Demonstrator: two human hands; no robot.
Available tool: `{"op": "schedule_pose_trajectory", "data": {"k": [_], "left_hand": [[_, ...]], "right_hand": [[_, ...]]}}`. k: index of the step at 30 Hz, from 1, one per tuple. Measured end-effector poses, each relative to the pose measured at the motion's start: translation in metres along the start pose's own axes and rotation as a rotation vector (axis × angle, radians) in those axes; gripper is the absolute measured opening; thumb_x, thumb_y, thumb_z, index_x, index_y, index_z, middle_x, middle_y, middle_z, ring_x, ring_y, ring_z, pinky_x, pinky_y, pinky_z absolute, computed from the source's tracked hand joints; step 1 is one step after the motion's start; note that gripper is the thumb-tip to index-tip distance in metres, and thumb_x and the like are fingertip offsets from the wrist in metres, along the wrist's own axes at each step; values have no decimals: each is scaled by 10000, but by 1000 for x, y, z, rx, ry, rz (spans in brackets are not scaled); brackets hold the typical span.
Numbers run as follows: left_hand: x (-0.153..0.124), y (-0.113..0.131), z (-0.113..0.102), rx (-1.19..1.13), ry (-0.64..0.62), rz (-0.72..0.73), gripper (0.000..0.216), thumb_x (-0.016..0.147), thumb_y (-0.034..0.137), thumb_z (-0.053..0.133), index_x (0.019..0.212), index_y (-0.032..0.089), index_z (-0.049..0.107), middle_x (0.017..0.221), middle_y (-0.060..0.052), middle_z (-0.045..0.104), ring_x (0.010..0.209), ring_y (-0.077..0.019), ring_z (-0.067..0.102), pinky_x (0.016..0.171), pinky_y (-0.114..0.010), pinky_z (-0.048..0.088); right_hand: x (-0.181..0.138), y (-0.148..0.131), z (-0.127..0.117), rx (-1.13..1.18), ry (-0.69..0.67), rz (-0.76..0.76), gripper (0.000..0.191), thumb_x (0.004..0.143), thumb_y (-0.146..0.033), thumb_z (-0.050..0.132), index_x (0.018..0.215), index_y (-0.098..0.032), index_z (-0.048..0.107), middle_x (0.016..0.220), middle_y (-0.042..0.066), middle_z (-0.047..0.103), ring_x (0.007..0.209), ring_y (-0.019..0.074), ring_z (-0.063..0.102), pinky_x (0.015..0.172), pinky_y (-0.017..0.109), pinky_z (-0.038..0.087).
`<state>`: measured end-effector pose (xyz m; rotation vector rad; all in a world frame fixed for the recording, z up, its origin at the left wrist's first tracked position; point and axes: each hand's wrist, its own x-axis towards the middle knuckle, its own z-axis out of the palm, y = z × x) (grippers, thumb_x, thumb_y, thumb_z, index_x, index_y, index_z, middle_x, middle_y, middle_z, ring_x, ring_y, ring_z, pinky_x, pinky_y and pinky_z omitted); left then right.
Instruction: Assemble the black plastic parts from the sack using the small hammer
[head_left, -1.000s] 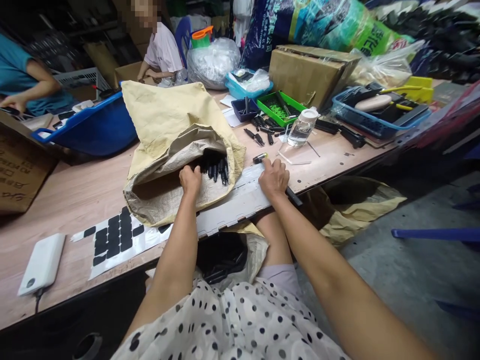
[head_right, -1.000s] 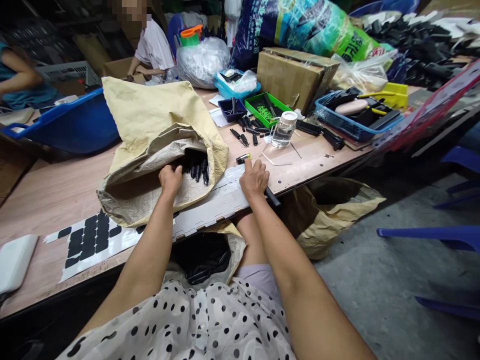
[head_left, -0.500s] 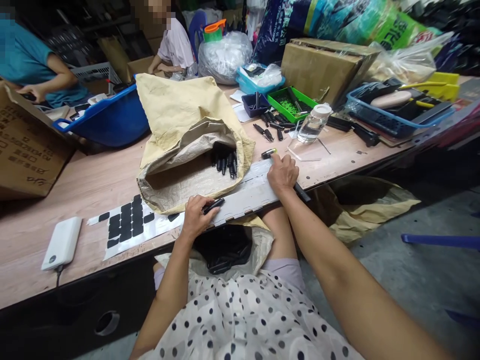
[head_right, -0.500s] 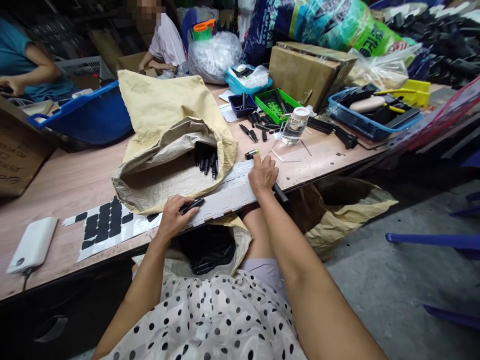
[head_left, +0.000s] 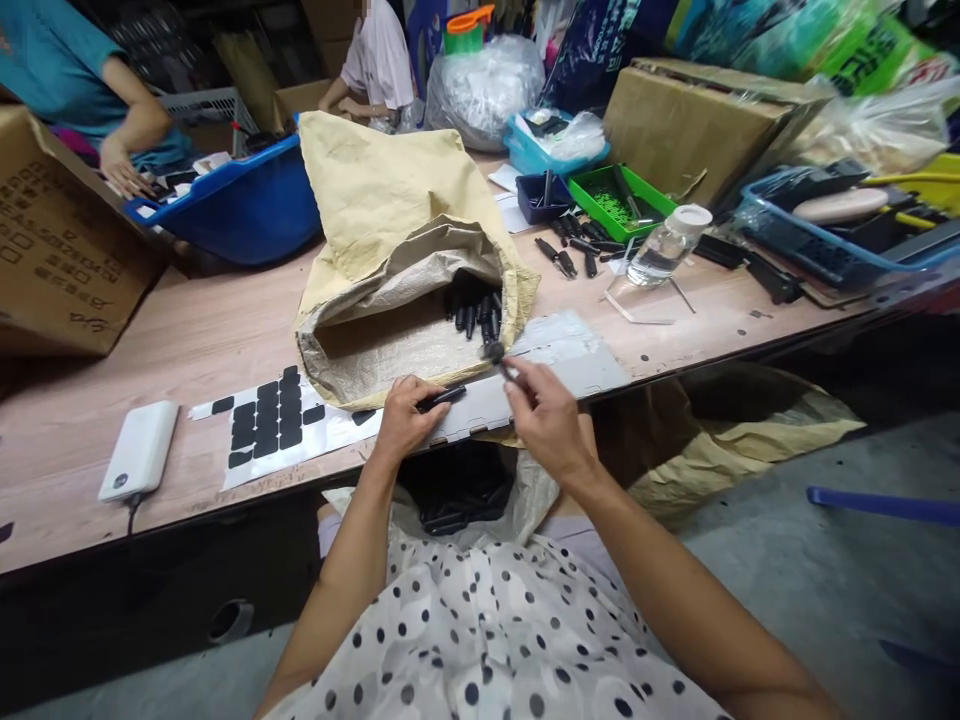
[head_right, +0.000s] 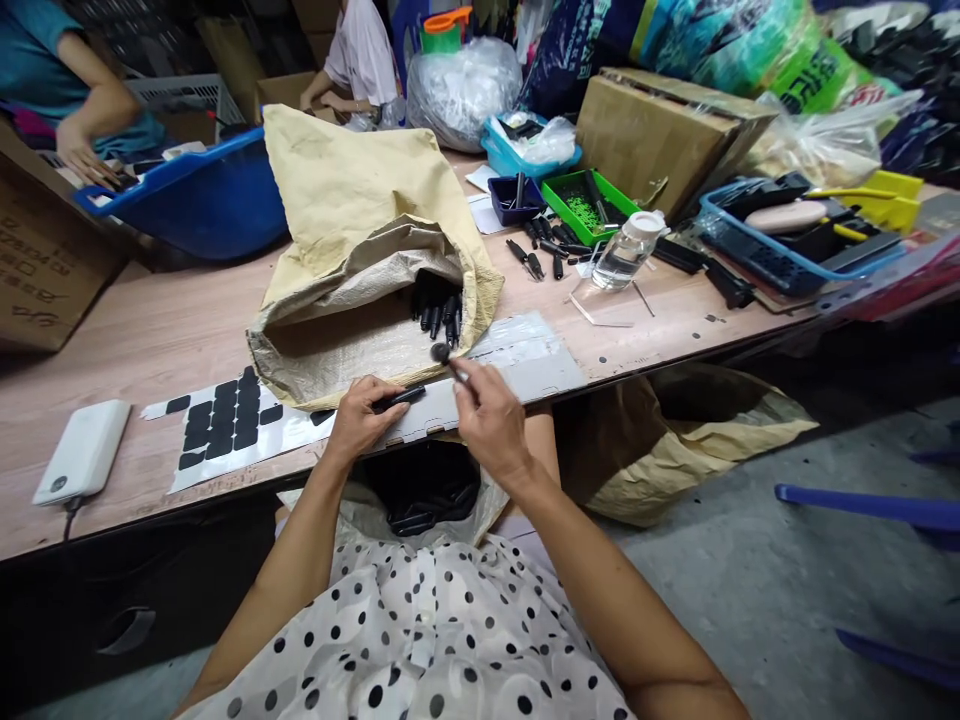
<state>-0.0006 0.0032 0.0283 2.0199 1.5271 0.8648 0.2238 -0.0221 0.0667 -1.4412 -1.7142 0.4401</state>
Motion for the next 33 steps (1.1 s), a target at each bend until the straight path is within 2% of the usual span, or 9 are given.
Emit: {"op": "schedule_pose_trajectory", "data": {"k": [5, 11, 16, 21, 23, 26, 29, 31, 33], "left_hand": [[2, -3, 2, -13, -17, 15, 154, 831, 291, 709, 964, 279, 786, 840, -26, 666, 874, -221, 597, 869, -400, 502], [3, -3, 4, 11, -19, 29, 126, 850, 294, 693, 929, 289, 791, 775, -16, 631, 828, -208, 568, 862, -385, 495], [4, -5, 6, 6, -3, 46, 160, 824, 273, 720, 964, 289, 795, 812, -22, 652, 859, -217, 584, 856, -391, 495], [5, -8, 8, 9, 8, 45, 146, 826, 279, 716, 949, 281, 796, 805, -24, 656, 858, -218, 592, 855, -394, 498], [5, -7, 8, 12, 11, 45, 139, 827, 279, 712, 941, 274, 792, 814, -25, 662, 865, -220, 596, 857, -394, 499], [5, -3, 8, 25, 13, 30, 138, 823, 273, 705, 940, 260, 778, 834, -24, 665, 873, -221, 595, 854, -390, 499], [5, 1, 9, 67, 11, 9, 141, 796, 273, 728, 930, 243, 760, 839, -24, 654, 878, -224, 585, 843, -380, 493], [5, 2, 10, 96, 13, 6, 140, 786, 279, 744, 918, 235, 749, 831, -24, 642, 877, -226, 577, 830, -372, 486], [5, 1, 11, 115, 16, 8, 123, 797, 278, 738, 912, 235, 740, 821, -23, 631, 870, -224, 571, 814, -364, 479]], "right_hand": [[-21, -12, 24, 16, -75, -103, 384, 974, -224, 442, 1291, -270, 653, 1063, 58, 713, 995, 197, 667, 895, 306, 547], [-27, -8, 34, -153, -182, -114, 386, 959, -201, 476, 1278, -284, 675, 957, 39, 701, 867, 181, 674, 752, 242, 547], [-23, -6, 30, -127, -82, -104, 393, 990, -218, 429, 1305, -262, 662, 1042, 61, 712, 961, 190, 676, 860, 270, 550], [-24, -3, 31, -140, -117, -83, 381, 974, -211, 445, 1267, -261, 683, 1007, 56, 716, 925, 189, 675, 830, 268, 551], [-22, 0, 28, -133, -79, -76, 382, 980, -220, 433, 1266, -259, 682, 1020, 60, 715, 945, 191, 669, 840, 275, 544], [-7, 11, 16, -186, 60, -41, 392, 990, -252, 415, 1289, -262, 669, 1021, 71, 697, 963, 212, 641, 857, 314, 527], [22, 37, -2, -336, 211, 69, 414, 967, -246, 423, 1307, -249, 659, 965, 73, 656, 903, 231, 600, 796, 333, 497], [46, 59, -12, -446, 261, 183, 425, 935, -214, 443, 1291, -247, 673, 974, 82, 629, 911, 239, 578, 775, 329, 464], [67, 78, -18, -528, 241, 326, 430, 901, -168, 462, 1253, -238, 699, 1002, 100, 615, 939, 250, 566, 768, 328, 435]]}}
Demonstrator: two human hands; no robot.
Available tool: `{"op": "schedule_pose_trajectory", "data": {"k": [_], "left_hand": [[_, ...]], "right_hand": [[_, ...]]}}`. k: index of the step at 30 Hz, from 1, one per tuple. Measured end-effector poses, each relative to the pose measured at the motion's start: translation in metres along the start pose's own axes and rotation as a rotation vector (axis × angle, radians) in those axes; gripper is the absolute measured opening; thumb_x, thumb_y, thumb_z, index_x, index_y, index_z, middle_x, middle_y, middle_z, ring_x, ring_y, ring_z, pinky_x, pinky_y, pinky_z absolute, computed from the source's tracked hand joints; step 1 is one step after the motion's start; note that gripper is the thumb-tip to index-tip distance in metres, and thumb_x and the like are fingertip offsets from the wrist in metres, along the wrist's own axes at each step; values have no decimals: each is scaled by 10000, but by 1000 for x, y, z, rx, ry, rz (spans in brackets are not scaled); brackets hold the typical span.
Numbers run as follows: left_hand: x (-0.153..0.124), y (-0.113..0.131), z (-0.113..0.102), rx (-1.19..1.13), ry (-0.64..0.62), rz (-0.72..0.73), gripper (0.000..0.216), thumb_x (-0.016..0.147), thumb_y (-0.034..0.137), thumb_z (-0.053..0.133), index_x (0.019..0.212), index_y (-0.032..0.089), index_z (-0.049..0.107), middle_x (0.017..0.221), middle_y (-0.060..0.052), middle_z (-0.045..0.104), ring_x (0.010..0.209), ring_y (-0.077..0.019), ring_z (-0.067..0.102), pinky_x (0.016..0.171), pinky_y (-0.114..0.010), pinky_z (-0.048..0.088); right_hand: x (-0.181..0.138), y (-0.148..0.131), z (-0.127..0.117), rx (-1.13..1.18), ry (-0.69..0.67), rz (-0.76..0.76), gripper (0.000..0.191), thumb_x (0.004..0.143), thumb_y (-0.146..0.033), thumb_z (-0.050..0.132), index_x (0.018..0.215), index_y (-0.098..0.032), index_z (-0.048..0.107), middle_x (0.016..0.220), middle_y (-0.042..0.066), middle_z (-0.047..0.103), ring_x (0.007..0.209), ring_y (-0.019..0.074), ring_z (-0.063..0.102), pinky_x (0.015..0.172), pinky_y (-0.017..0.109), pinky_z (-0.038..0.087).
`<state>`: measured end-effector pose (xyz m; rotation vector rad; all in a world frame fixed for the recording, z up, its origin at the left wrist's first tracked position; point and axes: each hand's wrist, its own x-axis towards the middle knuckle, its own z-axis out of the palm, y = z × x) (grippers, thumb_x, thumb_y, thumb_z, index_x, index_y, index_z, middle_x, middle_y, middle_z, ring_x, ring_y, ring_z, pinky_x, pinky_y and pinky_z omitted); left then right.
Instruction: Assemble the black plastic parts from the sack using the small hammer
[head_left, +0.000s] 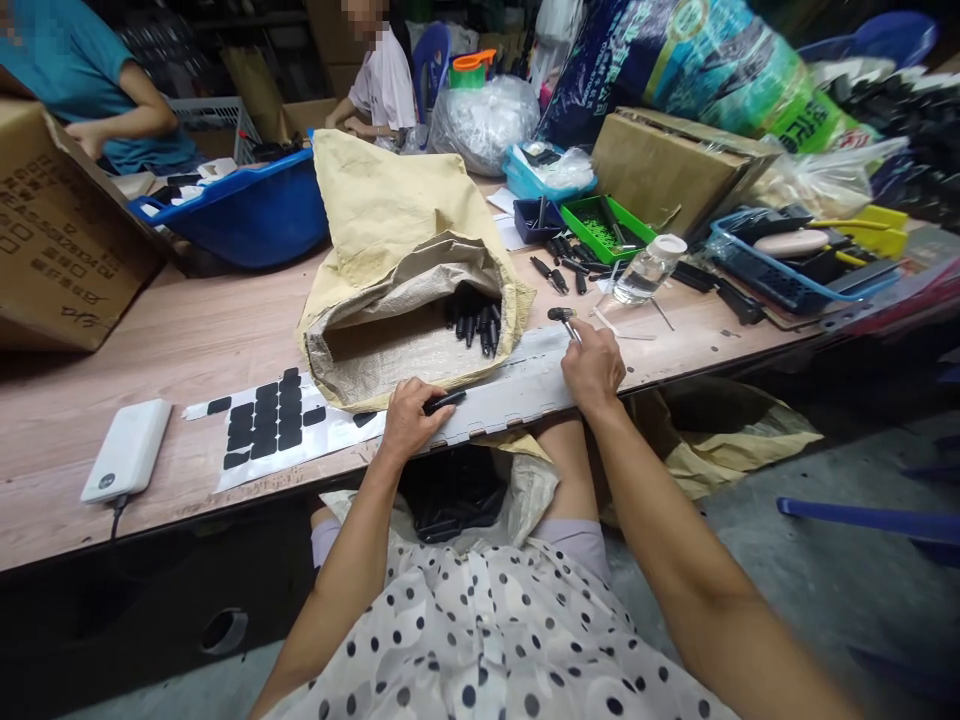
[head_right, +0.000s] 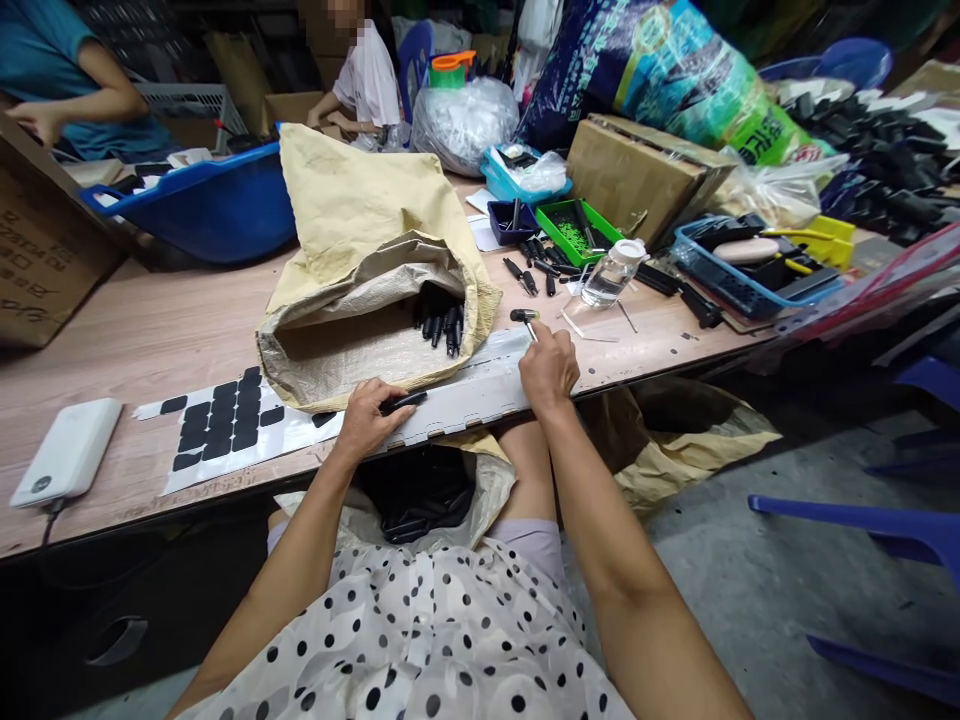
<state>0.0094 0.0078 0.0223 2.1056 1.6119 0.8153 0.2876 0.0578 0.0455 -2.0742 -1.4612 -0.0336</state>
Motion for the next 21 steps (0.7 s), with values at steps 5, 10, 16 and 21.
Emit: {"op": "schedule_pose_trajectory", "data": {"k": [5, 10, 16, 21], "left_hand": [[2, -5, -1, 26, 3, 25, 97, 827, 268, 714, 916, 231, 729, 818, -25, 636, 860, -221, 577, 806, -361, 484], [-13, 8, -9, 14, 52, 154, 93, 860, 292, 686, 912, 218, 706, 859, -42, 671, 844, -210, 600, 788, -358, 499], [-71, 30, 1, -27, -63, 419, 121, 902, 259, 598, 932, 198, 699, 811, -53, 660, 731, -171, 620, 649, -291, 525], [-92, 36, 12, 97, -286, 219, 154, 791, 202, 698, 943, 213, 724, 847, -35, 685, 741, -177, 670, 628, -267, 541]], "right_hand": [[22, 6, 17, -176, -135, 98, 433, 905, -130, 460, 1246, -248, 699, 1077, 125, 604, 1016, 271, 533, 784, 341, 404], [14, 3, 24, -244, -92, 27, 419, 941, -156, 419, 1268, -230, 672, 1105, 144, 588, 1021, 277, 512, 773, 348, 385], [14, 6, 30, -259, -69, 6, 421, 948, -167, 403, 1289, -214, 646, 1105, 159, 567, 1022, 288, 490, 768, 360, 366], [13, 6, 32, -272, -68, -7, 422, 944, -170, 399, 1290, -205, 639, 1104, 160, 564, 1011, 288, 488, 764, 360, 361]]}}
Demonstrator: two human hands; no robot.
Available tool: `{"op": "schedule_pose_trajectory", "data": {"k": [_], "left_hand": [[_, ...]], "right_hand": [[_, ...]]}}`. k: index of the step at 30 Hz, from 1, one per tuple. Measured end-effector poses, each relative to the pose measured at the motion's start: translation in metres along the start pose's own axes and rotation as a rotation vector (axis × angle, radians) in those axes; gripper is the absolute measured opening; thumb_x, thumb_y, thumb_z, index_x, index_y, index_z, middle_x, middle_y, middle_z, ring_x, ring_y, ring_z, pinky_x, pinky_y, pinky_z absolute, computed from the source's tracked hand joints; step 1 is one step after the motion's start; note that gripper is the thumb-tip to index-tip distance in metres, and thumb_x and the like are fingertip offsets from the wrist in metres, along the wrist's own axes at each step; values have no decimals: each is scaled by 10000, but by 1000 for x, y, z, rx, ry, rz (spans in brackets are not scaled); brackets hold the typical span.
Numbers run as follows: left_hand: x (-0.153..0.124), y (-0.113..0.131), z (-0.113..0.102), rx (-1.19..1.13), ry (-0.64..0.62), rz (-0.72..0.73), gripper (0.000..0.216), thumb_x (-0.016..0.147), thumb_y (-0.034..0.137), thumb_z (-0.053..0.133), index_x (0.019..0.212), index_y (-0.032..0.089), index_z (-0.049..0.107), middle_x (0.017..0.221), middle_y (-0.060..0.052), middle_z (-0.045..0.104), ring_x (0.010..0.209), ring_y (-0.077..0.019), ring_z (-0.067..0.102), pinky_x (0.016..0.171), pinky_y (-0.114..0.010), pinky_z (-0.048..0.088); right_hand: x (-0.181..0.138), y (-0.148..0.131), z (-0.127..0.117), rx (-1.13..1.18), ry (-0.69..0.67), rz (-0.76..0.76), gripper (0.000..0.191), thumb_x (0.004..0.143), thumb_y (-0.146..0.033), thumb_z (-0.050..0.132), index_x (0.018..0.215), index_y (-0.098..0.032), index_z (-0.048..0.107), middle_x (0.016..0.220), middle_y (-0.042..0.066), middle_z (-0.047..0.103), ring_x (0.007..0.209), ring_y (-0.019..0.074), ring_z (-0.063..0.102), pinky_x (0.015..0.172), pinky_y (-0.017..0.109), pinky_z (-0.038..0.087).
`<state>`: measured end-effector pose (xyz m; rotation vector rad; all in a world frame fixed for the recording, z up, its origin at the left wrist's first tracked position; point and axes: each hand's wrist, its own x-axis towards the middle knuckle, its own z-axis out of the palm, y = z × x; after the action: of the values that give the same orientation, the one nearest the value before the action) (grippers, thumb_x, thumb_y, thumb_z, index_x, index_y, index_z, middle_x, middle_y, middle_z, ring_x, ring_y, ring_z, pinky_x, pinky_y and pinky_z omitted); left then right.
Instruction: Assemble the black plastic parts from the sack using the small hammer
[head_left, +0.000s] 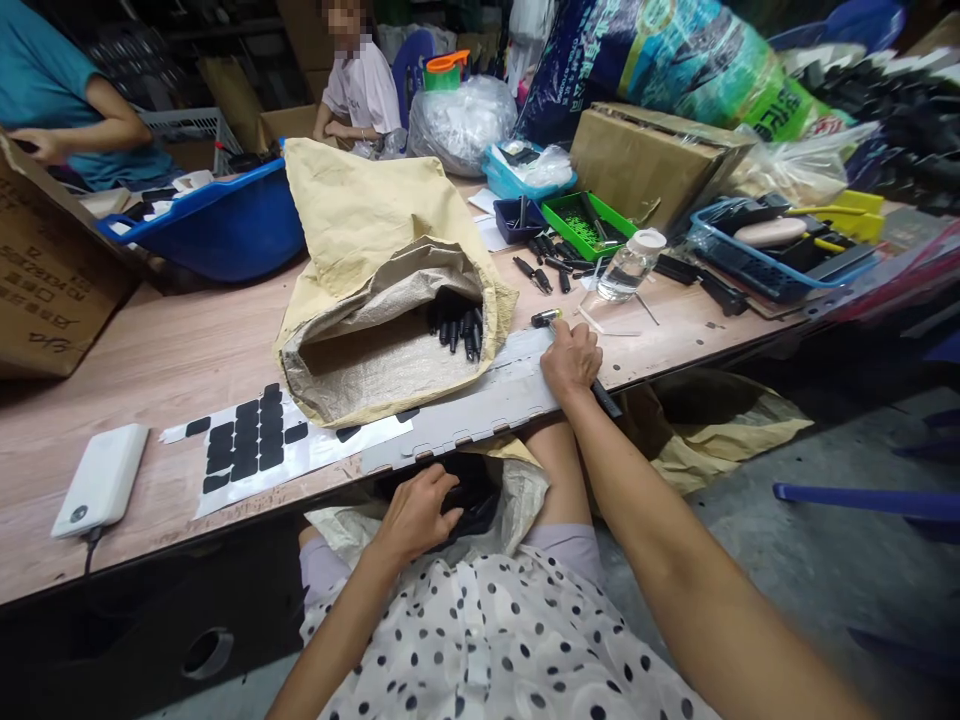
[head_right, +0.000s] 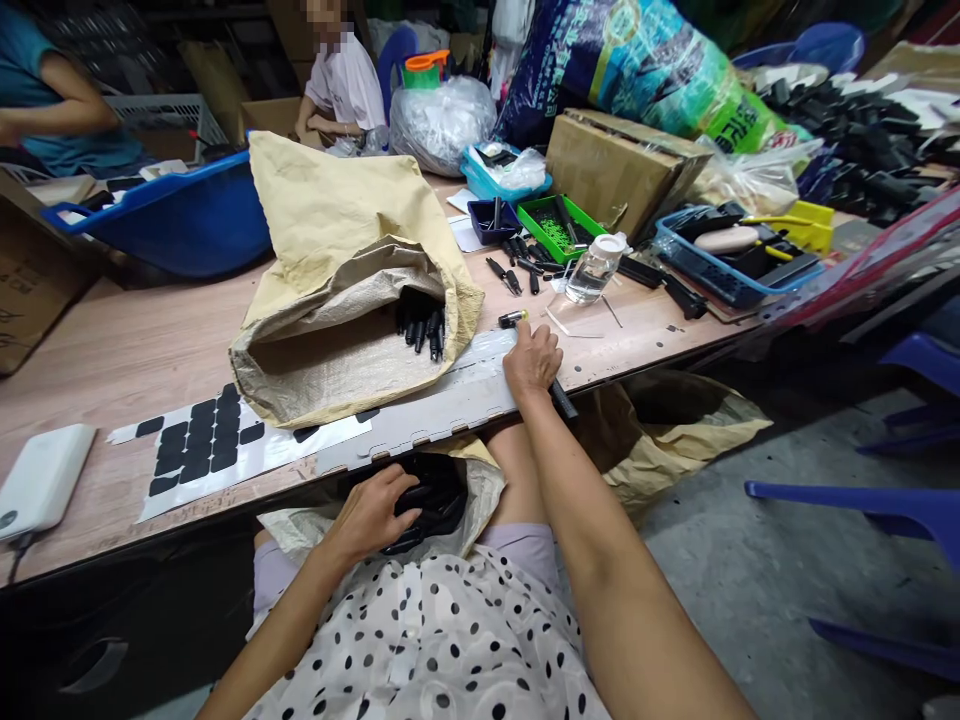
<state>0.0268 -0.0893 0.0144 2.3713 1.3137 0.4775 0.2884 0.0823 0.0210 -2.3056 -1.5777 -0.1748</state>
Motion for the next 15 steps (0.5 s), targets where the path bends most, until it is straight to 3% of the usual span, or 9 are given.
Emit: {"op": "schedule_pose_trajectory", "data": {"k": [2, 5, 8, 10, 12, 15], "left_hand": [[13, 5, -6, -90, -27, -4, 156, 805, 234, 703, 959, 228, 731, 825, -20, 690, 715, -165, 662, 628, -261, 537], [60, 7, -24, -194, 154, -62, 140, 901, 291, 604, 929, 230, 727, 804, -30, 687, 723, -166, 637, 680, -283, 538], [127, -9, -43, -132, 381, -313, 220, 939, 274, 510, 935, 215, 721, 902, -70, 691, 824, -205, 637, 790, -344, 539], [170, -29, -53, -32, 452, -552, 224, 910, 260, 536, 1034, 203, 714, 1071, -128, 680, 1041, -282, 624, 926, -420, 511], [205, -51, -60, 56, 440, -744, 290, 903, 289, 545, 1138, 193, 687, 1208, -182, 646, 1204, -357, 565, 1003, -497, 465], [240, -82, -68, 95, 343, -855, 349, 917, 302, 500, 1199, 185, 668, 1236, -215, 659, 1236, -379, 573, 1018, -515, 459]], "right_hand": [[-1, 0, 0, -8, 2, -3, 419, 947, -176, 394, 1287, -202, 637, 1101, 160, 564, 1002, 286, 487, 761, 358, 359], [-2, -1, -1, -18, 7, -12, 415, 944, -175, 394, 1282, -195, 634, 1092, 162, 562, 993, 284, 484, 761, 357, 358], [-3, -3, -5, -37, -12, -15, 415, 940, -174, 406, 1286, -193, 633, 1096, 164, 565, 991, 284, 488, 767, 358, 365], [-4, -5, -8, -43, -28, -14, 416, 938, -171, 414, 1291, -192, 633, 1099, 165, 569, 992, 285, 494, 770, 361, 370], [-5, -6, -9, -42, -38, -15, 415, 943, -172, 412, 1294, -191, 633, 1100, 165, 573, 997, 286, 499, 773, 363, 372], [-6, -6, -9, -42, -38, -20, 416, 946, -170, 410, 1299, -194, 629, 1102, 161, 575, 1004, 285, 501, 774, 363, 372]]}}
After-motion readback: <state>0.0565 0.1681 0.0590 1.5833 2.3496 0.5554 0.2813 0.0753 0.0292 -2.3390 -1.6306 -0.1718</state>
